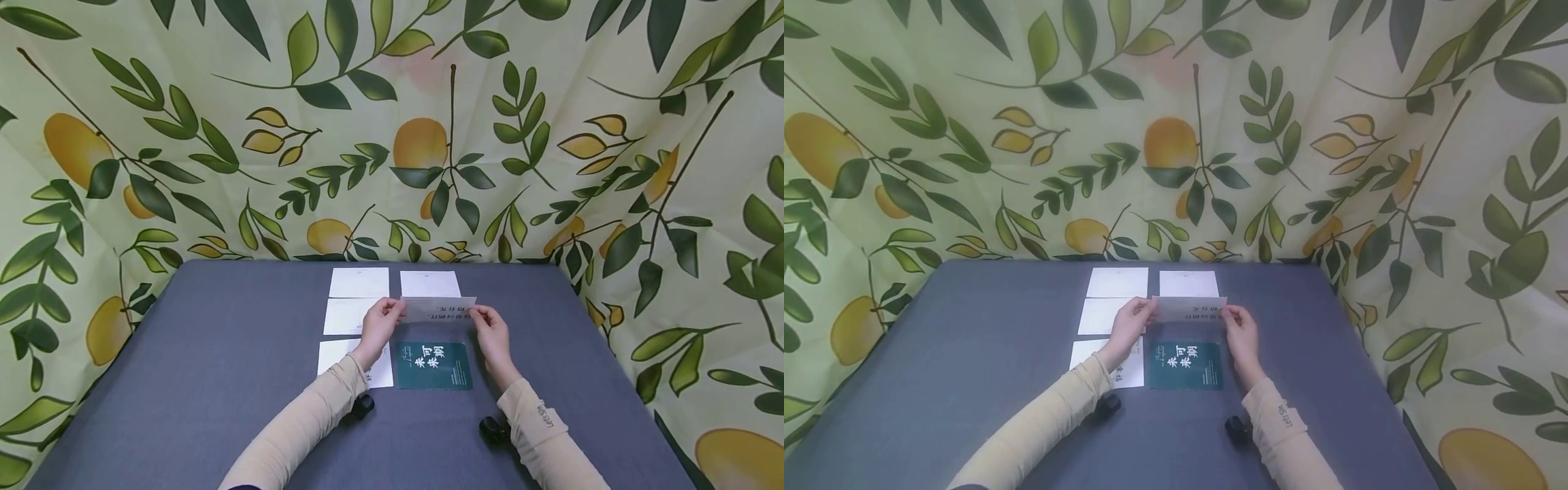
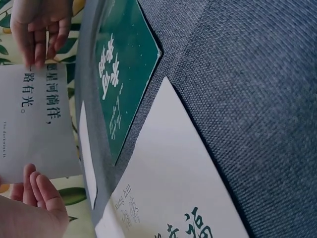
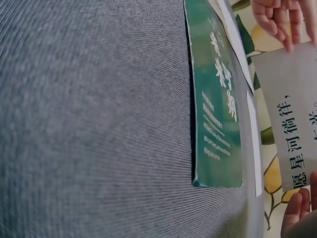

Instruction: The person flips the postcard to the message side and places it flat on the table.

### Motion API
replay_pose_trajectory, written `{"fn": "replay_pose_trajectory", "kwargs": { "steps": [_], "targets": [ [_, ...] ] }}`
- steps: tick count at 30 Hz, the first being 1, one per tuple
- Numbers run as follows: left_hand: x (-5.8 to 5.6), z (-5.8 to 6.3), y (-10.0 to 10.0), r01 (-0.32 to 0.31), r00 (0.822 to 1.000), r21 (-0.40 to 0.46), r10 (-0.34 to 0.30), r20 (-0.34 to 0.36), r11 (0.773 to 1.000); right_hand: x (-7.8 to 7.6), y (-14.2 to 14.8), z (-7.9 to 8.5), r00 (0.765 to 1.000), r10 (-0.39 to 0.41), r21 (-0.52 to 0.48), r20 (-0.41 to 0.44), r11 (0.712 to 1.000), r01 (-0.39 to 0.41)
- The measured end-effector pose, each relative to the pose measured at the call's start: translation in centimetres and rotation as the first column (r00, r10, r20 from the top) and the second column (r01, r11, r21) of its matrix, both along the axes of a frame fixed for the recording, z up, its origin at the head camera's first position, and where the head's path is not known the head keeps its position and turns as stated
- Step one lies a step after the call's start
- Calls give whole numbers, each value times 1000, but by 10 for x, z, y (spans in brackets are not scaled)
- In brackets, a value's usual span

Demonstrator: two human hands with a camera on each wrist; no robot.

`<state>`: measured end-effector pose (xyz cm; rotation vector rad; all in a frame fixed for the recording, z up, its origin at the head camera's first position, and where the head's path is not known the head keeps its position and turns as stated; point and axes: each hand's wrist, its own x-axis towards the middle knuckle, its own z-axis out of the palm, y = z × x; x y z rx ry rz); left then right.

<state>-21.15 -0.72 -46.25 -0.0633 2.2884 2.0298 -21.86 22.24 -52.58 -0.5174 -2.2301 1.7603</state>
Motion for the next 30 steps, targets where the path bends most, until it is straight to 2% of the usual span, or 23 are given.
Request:
{"fn": "replay_pose_trajectory", "kwargs": {
  "steps": [3, 8, 13, 16, 20, 23, 26, 28, 30],
  "targets": [
    [-1, -1, 0, -5, 1000, 16, 5, 2, 1000, -5, 3, -7, 1000, -22, -15, 15, 1000, 22],
    [-2, -3, -1, -18, 1000, 27, 18, -18, 999, -6, 3, -6, 1000, -10, -81, 27, 997, 12],
    [-2, -7, -3, 26, 999, -68, -29, -35, 997, 3, -1, 5, 996, 55, -47, 68, 998, -52],
    [-3, -9, -3, 77, 997, -157, -81, -20, 985, 12, -7, 18, 992, 94, 33, 88, 995, -97],
    [-4, -10, 1, 149, 986, -327, -167, -28, 933, 19, -14, 32, 978, 145, 170, 153, 971, -170],
    [-3, -9, 5, 186, 970, -434, -234, -59, 881, 19, -14, 33, 959, 197, 272, 206, 929, -250],
    [-3, -8, 10, 210, 954, -505, -290, -83, 837, 16, -12, 32, 944, 231, 345, 235, 888, -304],
    [-2, -7, 12, 224, 945, -548, -318, -80, 806, 12, -11, 31, 936, 250, 388, 247, 860, -332],
    [-3, -8, 15, 234, 942, -575, -330, -67, 784, 9, -11, 30, 931, 260, 422, 254, 836, -349]
  ]
}}
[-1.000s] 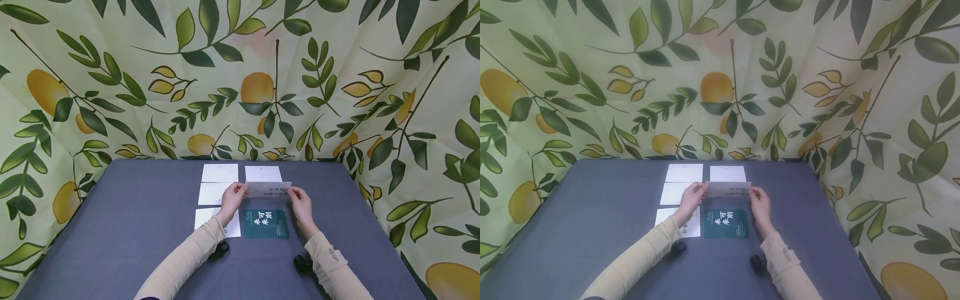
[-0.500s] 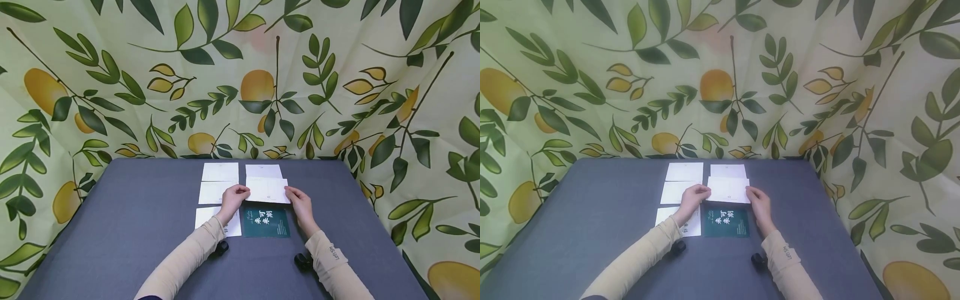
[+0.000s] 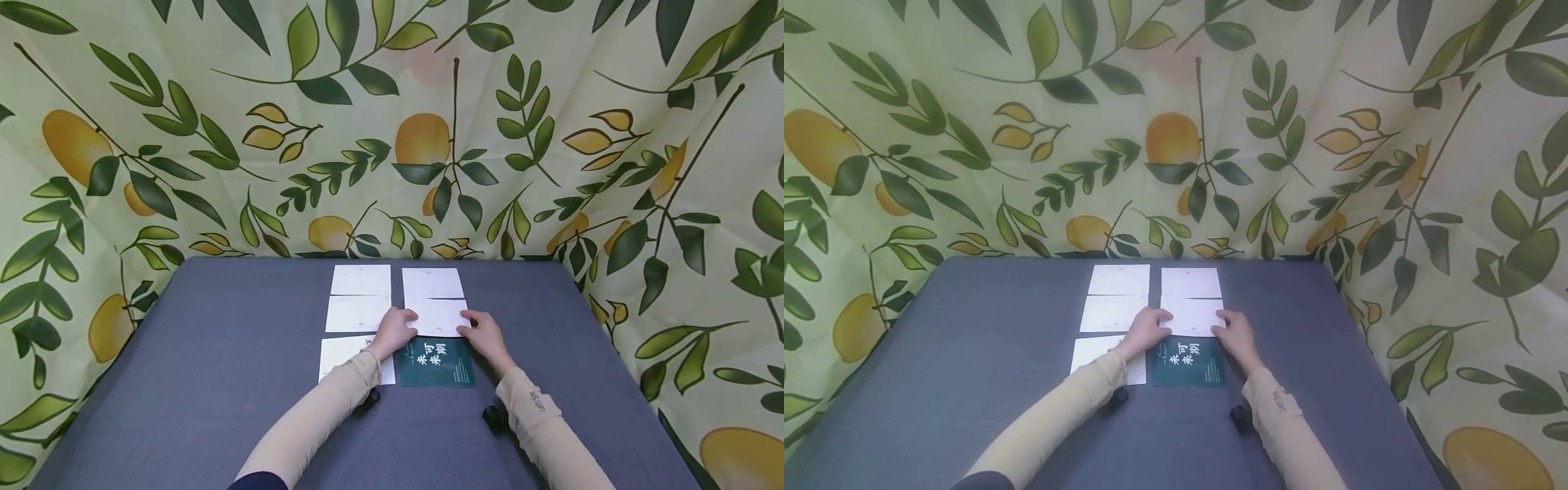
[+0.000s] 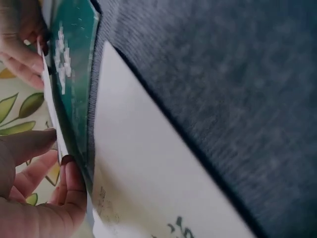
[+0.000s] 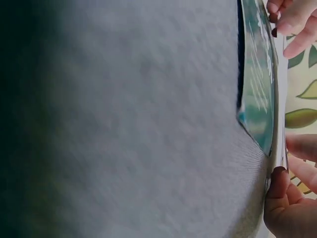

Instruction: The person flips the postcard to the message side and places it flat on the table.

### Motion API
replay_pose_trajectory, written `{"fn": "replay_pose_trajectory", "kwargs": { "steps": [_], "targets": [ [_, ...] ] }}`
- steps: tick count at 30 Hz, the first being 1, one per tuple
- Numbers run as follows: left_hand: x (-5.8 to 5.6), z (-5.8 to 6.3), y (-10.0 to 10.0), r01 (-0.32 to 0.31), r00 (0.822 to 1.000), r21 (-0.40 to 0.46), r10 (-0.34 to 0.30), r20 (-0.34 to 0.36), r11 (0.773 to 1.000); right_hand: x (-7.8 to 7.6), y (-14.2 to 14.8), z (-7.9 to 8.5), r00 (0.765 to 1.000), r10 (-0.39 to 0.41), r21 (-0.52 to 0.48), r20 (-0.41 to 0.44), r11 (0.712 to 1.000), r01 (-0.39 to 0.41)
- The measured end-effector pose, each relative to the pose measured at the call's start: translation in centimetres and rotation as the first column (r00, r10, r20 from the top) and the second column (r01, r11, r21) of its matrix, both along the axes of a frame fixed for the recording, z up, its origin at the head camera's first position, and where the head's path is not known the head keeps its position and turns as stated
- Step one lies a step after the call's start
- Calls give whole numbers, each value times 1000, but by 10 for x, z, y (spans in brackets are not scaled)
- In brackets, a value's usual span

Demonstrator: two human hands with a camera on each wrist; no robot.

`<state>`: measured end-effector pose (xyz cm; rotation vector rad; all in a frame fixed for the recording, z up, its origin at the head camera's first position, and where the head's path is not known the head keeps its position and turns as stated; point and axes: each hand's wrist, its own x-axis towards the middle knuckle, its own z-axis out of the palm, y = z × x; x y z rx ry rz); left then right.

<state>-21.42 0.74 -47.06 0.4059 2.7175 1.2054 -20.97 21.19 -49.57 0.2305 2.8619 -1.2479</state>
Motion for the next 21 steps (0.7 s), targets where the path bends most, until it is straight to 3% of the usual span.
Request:
{"fn": "replay_pose_trajectory", "kwargs": {
  "steps": [4, 10, 16, 21],
  "targets": [
    [-2, -2, 4, 6, 1000, -39, -6, 0, 999, -5, 2, 3, 999, 41, 77, -10, 996, -41],
    [-8, -3, 8, 9, 998, -88, -13, -55, 996, -11, 6, 9, 996, 86, 121, -36, 989, -81],
    [-7, -3, 9, 11, 998, -102, -18, -67, 995, -14, 5, 7, 994, 110, 209, 6, 972, -109],
    [-2, -7, 11, 6, 997, -165, -18, -75, 986, -14, -1, 7, 991, 117, 295, 63, 946, -131]
  ]
}}
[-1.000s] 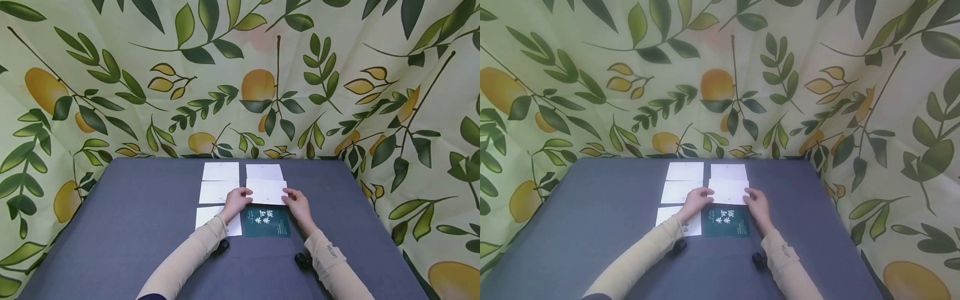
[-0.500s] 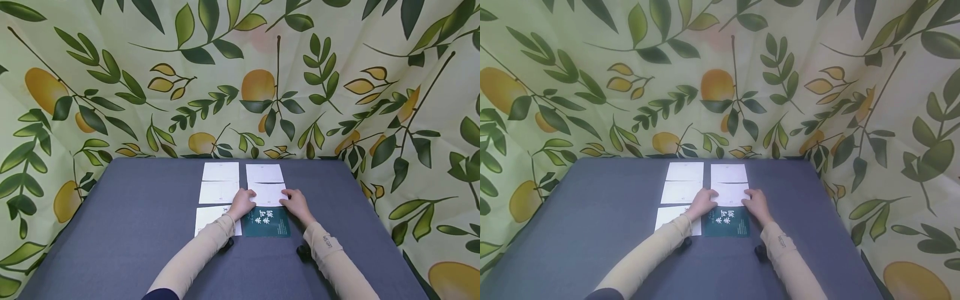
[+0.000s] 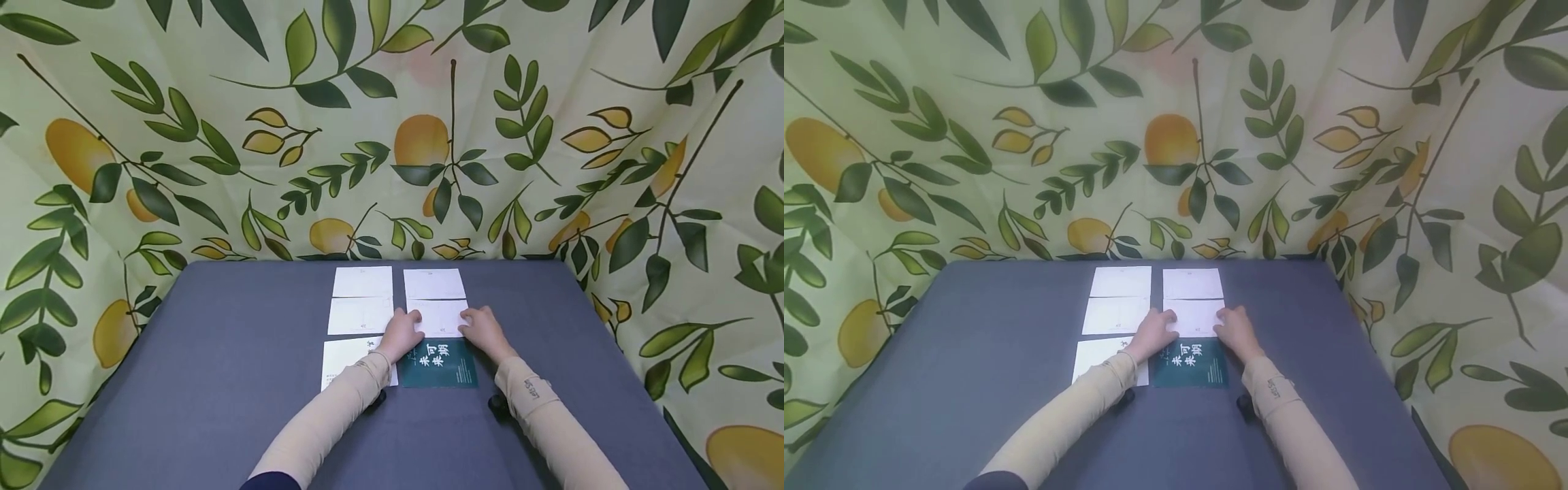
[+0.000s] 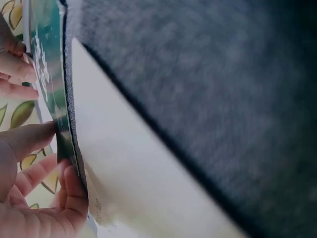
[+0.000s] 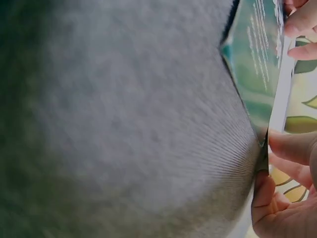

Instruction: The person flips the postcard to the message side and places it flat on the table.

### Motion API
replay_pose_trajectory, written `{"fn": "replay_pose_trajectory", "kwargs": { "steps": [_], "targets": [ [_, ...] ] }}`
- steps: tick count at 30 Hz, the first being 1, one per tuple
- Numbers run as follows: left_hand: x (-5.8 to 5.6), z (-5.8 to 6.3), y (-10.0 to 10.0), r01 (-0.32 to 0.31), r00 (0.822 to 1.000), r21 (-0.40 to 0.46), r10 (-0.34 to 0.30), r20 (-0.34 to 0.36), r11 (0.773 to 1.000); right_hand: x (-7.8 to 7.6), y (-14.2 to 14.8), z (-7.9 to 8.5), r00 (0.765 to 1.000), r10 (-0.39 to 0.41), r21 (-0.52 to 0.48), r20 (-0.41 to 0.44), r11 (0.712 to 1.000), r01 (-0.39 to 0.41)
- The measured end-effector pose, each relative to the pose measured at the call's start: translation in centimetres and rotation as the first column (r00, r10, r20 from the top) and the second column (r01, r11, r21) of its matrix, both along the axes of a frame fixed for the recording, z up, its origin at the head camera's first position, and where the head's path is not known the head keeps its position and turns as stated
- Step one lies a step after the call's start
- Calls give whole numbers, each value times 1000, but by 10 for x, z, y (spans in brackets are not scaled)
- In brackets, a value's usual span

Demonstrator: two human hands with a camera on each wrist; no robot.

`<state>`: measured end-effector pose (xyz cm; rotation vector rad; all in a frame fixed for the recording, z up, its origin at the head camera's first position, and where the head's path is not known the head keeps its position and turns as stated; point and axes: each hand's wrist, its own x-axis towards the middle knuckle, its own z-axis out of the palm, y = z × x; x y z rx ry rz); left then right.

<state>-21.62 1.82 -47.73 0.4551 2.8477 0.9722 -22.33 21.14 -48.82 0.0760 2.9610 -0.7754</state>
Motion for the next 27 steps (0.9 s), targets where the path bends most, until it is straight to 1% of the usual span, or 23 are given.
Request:
{"fn": "replay_pose_trajectory", "kwargs": {
  "steps": [3, 7, 10, 14, 16, 18, 21, 23, 25, 27],
  "targets": [
    [0, -1, 1, 2, 1000, -32, -2, -12, 999, 0, -2, 4, 1000, 7, 40, 24, 999, -8],
    [-2, -2, 1, 17, 999, -45, -18, -35, 999, 1, -4, 8, 1000, 25, 92, 7, 995, -26],
    [-3, -3, -1, 40, 999, -48, -41, -32, 998, 0, -6, 10, 997, 74, 136, -12, 988, -71],
    [1, -6, -6, 72, 997, -68, -73, -15, 995, 0, -9, 10, 992, 125, 138, 2, 983, -124],
    [3, -5, -8, 85, 996, -60, -86, -10, 995, 0, -10, 11, 995, 103, 100, 12, 990, -103],
    [5, -2, -10, 89, 996, -26, -89, -9, 996, 2, -11, 13, 997, 83, 68, 1, 994, -83],
    [8, 9, -16, 78, 997, 41, -78, -8, 996, 6, -14, 19, 998, 60, 0, -27, 998, -60],
    [10, 19, -23, 61, 998, 96, -60, -7, 994, 9, -18, 24, 997, 71, -53, -41, 996, -73],
    [14, 28, -32, 42, 999, 128, -41, -8, 991, 13, -25, 29, 996, 84, -118, -39, 989, -89],
    [18, 33, -41, 19, 1000, 150, -18, -7, 988, 17, -33, 33, 995, 97, -186, -30, 977, -101]
  ]
}}
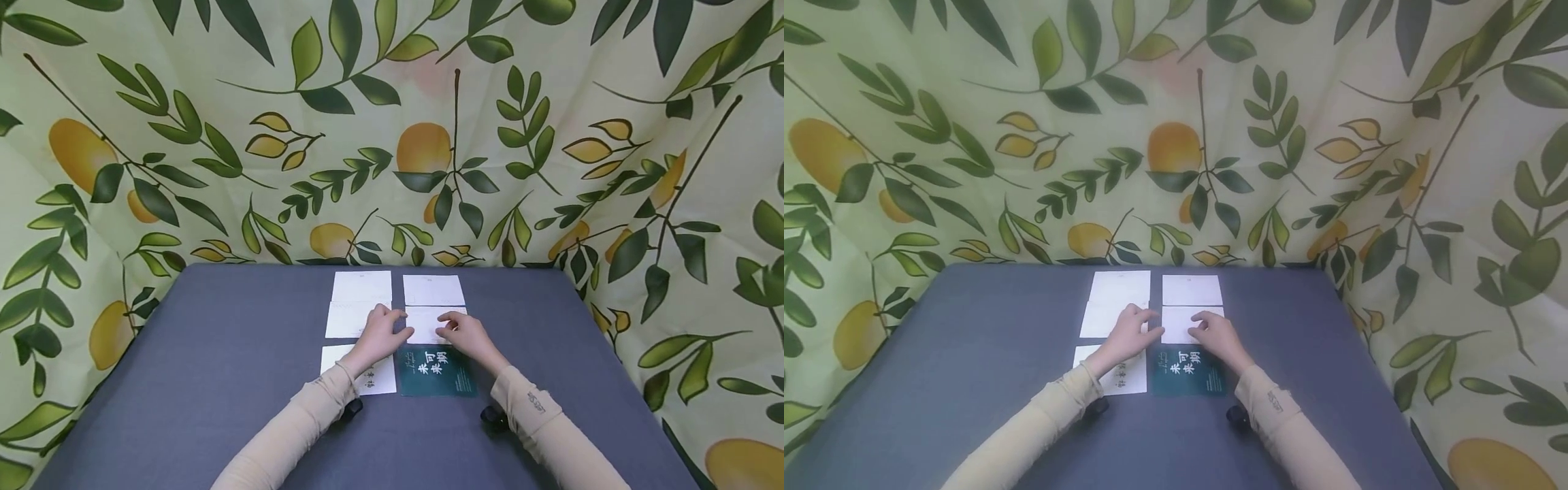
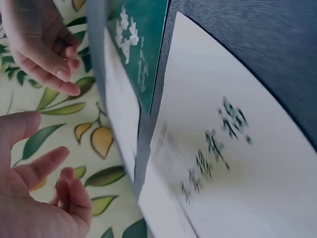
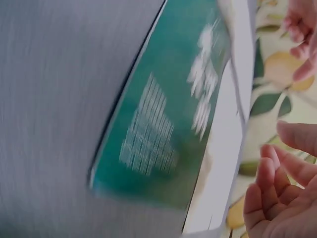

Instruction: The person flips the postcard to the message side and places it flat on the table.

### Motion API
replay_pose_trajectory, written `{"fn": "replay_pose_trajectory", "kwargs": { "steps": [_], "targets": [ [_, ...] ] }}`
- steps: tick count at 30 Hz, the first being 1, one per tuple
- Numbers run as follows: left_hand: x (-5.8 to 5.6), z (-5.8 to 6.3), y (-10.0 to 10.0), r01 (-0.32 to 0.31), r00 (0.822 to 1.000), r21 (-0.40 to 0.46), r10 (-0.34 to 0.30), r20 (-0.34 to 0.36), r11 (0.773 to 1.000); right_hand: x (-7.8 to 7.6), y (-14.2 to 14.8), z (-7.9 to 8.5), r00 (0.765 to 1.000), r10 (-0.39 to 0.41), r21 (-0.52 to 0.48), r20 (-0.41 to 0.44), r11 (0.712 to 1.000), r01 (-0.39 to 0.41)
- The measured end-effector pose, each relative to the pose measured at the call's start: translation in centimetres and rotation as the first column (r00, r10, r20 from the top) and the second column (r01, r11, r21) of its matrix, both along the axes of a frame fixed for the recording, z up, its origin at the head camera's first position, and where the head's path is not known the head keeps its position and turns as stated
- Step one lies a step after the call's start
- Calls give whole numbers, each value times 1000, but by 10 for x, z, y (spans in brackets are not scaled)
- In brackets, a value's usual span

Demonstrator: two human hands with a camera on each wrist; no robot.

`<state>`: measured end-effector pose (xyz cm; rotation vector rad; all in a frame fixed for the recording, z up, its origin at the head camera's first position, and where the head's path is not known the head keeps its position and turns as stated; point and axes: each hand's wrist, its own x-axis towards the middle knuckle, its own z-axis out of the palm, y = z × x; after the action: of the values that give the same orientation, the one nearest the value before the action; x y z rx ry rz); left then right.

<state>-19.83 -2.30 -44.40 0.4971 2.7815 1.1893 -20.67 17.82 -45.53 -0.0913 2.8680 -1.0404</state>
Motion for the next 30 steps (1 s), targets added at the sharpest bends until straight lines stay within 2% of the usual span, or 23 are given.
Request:
{"fn": "replay_pose_trajectory", "kwargs": {
  "steps": [5, 9, 12, 16, 21, 24, 26, 30],
  "targets": [
    [15, 1, -22, -69, 998, 7, 69, 12, 998, 11, -26, 3, 999, 12, -153, 43, 988, -5],
    [29, -6, -39, -142, 990, -9, 142, 19, 990, 22, -48, 4, 993, 48, -253, 110, 967, -19],
    [40, -13, -51, -206, 977, -29, 207, 51, 978, 32, -62, 2, 982, 102, -299, 161, 953, -50],
    [50, -20, -65, -292, 949, -33, 294, 113, 956, 42, -76, -3, 968, 145, -340, 207, 938, -68],
    [55, -23, -79, -400, 895, 78, 370, 249, 913, 52, -84, -10, 953, 179, -405, 245, 912, -67],
    [56, -21, -84, -445, 863, 152, 378, 335, 883, 57, -86, -15, 947, 189, -435, 258, 898, -61],
    [56, -22, -88, -455, 852, 175, 370, 371, 873, 60, -89, -17, 946, 186, -449, 267, 892, -48],
    [58, -23, -95, -465, 837, 176, 366, 408, 868, 62, -93, -19, 951, 167, -462, 261, 886, -29]
  ]
}}
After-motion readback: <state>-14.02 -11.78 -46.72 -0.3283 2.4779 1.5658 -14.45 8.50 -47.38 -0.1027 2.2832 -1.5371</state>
